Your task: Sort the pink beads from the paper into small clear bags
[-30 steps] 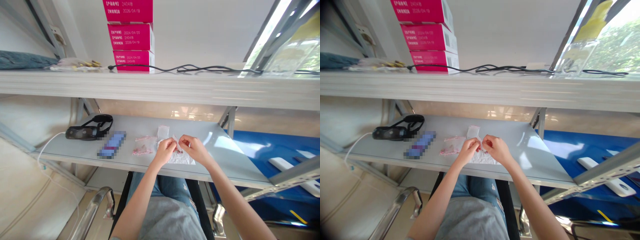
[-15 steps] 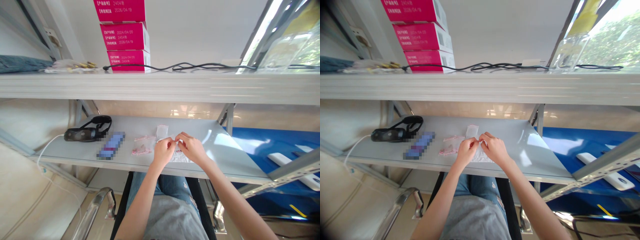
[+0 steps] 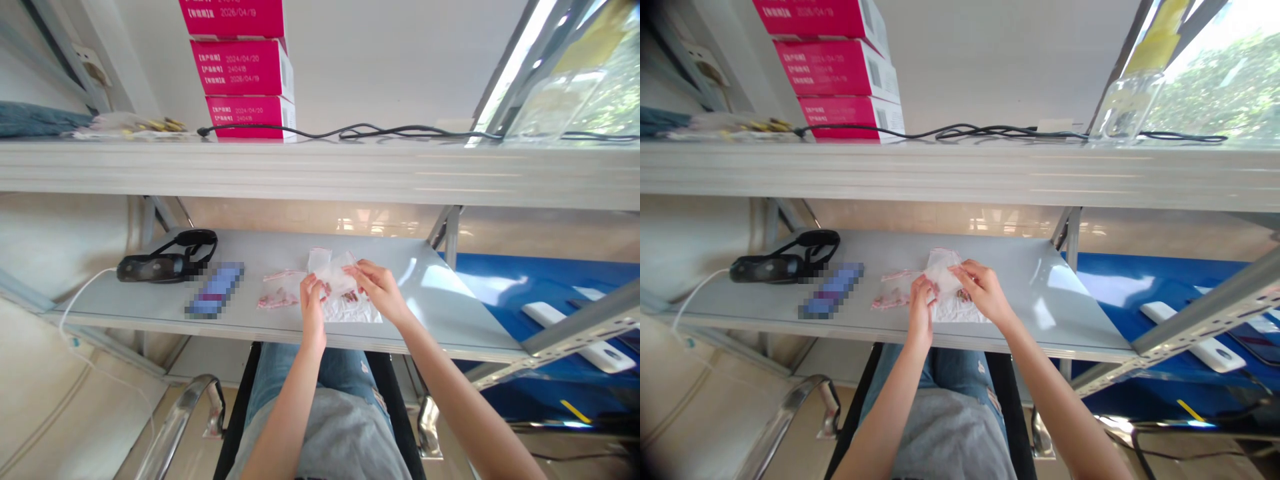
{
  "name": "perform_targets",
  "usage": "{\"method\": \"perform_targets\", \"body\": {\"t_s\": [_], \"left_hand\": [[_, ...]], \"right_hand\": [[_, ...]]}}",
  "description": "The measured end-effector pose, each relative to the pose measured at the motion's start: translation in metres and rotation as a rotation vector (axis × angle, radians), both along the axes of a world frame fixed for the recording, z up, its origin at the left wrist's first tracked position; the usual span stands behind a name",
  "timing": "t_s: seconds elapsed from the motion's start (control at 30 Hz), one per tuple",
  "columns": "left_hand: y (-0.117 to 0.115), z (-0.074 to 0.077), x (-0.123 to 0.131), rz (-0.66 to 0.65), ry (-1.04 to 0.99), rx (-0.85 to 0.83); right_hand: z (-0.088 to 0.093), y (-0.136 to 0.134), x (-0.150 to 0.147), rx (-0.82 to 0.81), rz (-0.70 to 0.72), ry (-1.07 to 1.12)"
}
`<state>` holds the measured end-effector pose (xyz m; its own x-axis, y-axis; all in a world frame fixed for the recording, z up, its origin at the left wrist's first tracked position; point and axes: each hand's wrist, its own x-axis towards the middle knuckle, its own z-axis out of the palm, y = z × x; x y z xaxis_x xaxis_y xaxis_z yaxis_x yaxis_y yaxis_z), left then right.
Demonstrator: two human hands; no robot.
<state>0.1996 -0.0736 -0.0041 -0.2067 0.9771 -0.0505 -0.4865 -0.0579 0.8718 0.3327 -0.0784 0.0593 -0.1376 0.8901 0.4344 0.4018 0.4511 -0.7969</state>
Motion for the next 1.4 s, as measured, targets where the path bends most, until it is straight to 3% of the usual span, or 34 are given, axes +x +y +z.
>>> {"method": "perform_targets", "body": {"t_s": [0.13,0.47,0.7,0.93,1.1,1.27,1.4], "left_hand": [[0.001,-0.004,-0.001,-0.095,-0.147,-0.03],[0.002,0.002,-0.008,0.041,0.101,0.121],[-0.008,0.012,-0.008,0.135,0.183,0.244],[-0.016,0.018,-0.007,0.026,0.46,0.399],[-0.023,0.023,-0.005,0.062,0.506,0.387],[-0.023,0.025,-0.003,-0.052,0.558,0.371],[-0.021,0.023,-0.004,0.017,0.575,0.38]], "right_hand": [[-0.009,0.01,0.005,-0.12,-0.047,0.148],[-0.014,0.012,-0.001,-0.271,-0.029,0.388],[-0.043,0.023,-0.017,-0.476,0.058,0.796],[-0.054,0.032,-0.018,-0.681,0.228,1.191],[-0.061,0.033,-0.014,-0.778,0.31,1.262],[-0.068,0.035,-0.012,-0.78,0.308,1.189],[-0.067,0.035,-0.013,-0.764,0.298,1.134]]}}
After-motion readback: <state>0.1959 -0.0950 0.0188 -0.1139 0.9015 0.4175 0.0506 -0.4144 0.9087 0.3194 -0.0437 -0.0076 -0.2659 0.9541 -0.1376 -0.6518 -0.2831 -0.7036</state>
